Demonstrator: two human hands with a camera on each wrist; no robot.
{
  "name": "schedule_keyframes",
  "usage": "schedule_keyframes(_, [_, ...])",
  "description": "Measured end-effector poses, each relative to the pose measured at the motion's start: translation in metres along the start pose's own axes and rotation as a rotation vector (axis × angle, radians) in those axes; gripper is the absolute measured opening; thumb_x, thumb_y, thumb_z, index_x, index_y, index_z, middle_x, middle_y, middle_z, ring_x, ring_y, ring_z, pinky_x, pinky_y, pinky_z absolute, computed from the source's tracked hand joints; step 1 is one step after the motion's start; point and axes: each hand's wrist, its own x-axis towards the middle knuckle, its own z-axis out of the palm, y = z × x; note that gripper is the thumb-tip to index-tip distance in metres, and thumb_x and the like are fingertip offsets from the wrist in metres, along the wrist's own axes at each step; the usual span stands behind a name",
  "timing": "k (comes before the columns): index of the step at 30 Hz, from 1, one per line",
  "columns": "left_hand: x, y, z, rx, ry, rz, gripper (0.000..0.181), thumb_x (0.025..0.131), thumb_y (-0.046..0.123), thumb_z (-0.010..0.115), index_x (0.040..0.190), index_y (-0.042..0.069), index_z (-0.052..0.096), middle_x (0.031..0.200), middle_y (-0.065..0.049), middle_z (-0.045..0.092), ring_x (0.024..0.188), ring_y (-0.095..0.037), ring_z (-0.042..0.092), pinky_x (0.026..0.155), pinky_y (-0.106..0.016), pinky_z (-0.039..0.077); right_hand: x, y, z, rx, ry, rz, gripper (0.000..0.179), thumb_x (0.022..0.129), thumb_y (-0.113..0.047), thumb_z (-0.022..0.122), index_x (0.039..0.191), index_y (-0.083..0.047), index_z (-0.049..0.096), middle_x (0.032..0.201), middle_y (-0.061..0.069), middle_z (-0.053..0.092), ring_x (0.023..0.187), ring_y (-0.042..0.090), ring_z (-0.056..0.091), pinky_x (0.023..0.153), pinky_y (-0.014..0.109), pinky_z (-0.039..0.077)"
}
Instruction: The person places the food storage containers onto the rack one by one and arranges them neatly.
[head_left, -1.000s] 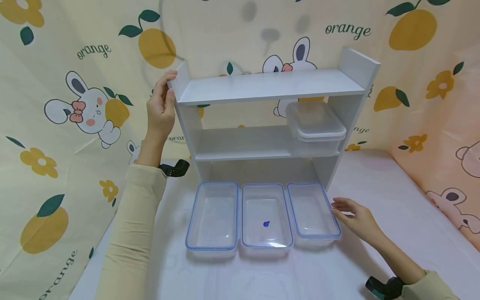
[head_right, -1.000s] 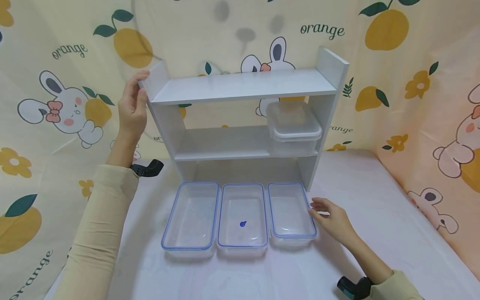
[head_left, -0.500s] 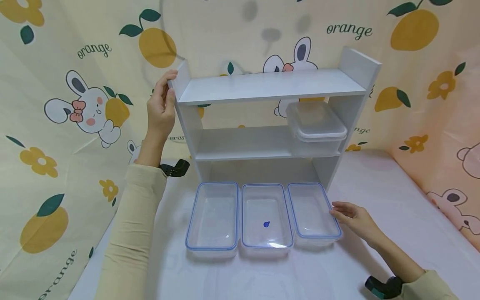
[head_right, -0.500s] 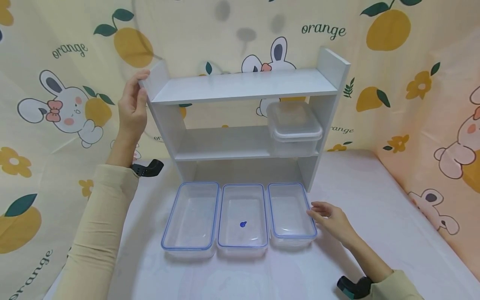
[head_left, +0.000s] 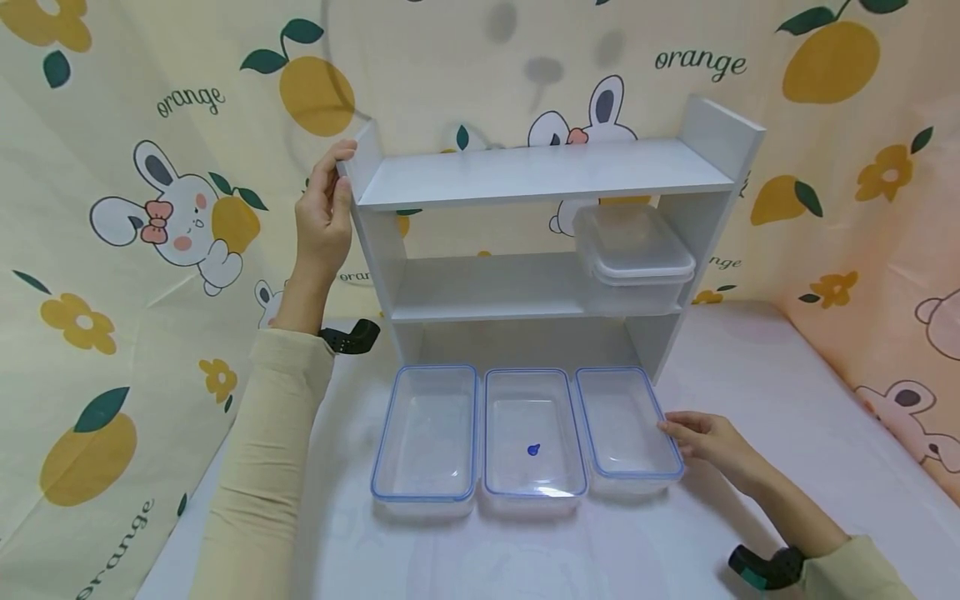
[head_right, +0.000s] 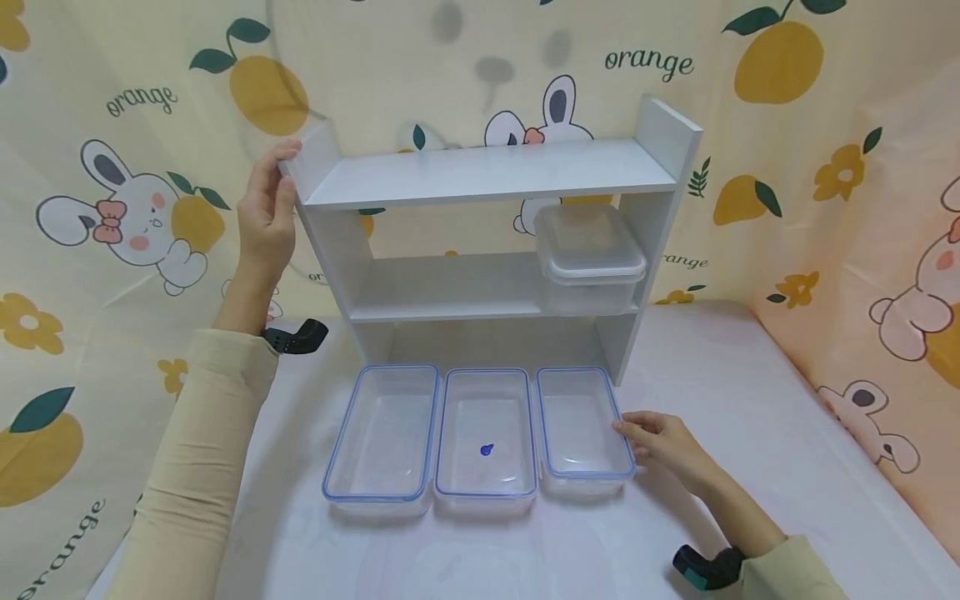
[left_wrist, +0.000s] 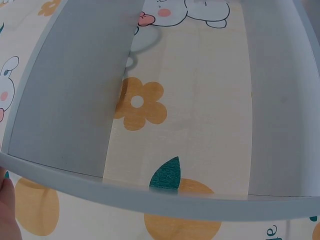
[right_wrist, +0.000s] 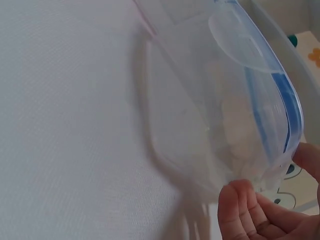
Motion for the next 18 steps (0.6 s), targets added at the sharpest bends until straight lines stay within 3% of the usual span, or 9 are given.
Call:
schedule_keyframes(4, [0.000,0.000,0.000,0.004,0.000,0.001,0.034,0.101,0.005,0.038,0.131,-0.008,0.048,0.143,-0.016,0.051,0.140,-0.018,0.043,0.121,-0.026,0.033,0.003,0.004,-0.002,0.078,-0.063,0.035,0.064,0.099,-0.033,0.050,0.134,0.019,0.039,0.092,-0.005,0.069,0.079,0.001,0.061,0.071,0.020,0.056])
schedule_keyframes(6, [0.000,0.000,0.000,0.007,0.002,0.000,0.034,0.101,0.005,0.038,0.131,-0.007,0.048,0.143,-0.016,0.051,0.140,-0.017,0.044,0.121,-0.026,0.033,0.005,0.005,-0.003,0.136,-0.086,0.055,0.062,0.099,-0.033,0.050,0.133,0.017,0.040,0.084,-0.012,0.066,0.077,0.001,0.061,0.071,0.020,0.057])
schedule_keyframes(10, [0.001,0.001,0.000,0.009,0.001,0.000,0.034,0.101,0.005,0.038,0.131,-0.007,0.048,0.143,-0.016,0.051,0.140,-0.017,0.044,0.121,-0.026,0.033,0.007,0.009,-0.006,0.246,-0.131,0.082,0.052,0.098,-0.032,0.050,0.128,0.011,0.048,0.078,-0.016,0.063,0.076,0.000,0.061,0.074,0.019,0.057])
schedule_keyframes(15, [0.000,0.001,0.000,0.000,-0.006,0.006,0.034,0.101,0.004,0.038,0.131,-0.008,0.047,0.143,-0.017,0.050,0.141,-0.018,0.043,0.121,-0.026,0.032,0.010,0.013,-0.006,0.338,-0.192,0.095,0.051,0.098,-0.032,0.050,0.130,0.008,0.046,0.085,-0.017,0.065,0.081,-0.001,0.061,0.077,0.018,0.057])
schedule_keyframes(18, [0.000,0.001,0.000,0.001,-0.005,0.009,0.034,0.101,0.004,0.038,0.131,-0.009,0.047,0.143,-0.018,0.050,0.141,-0.019,0.043,0.121,-0.026,0.032,0.013,0.016,-0.006,0.398,-0.234,0.095,0.036,0.098,-0.031,0.049,0.120,-0.003,0.055,0.085,-0.017,0.066,0.081,-0.001,0.061,0.078,0.018,0.056])
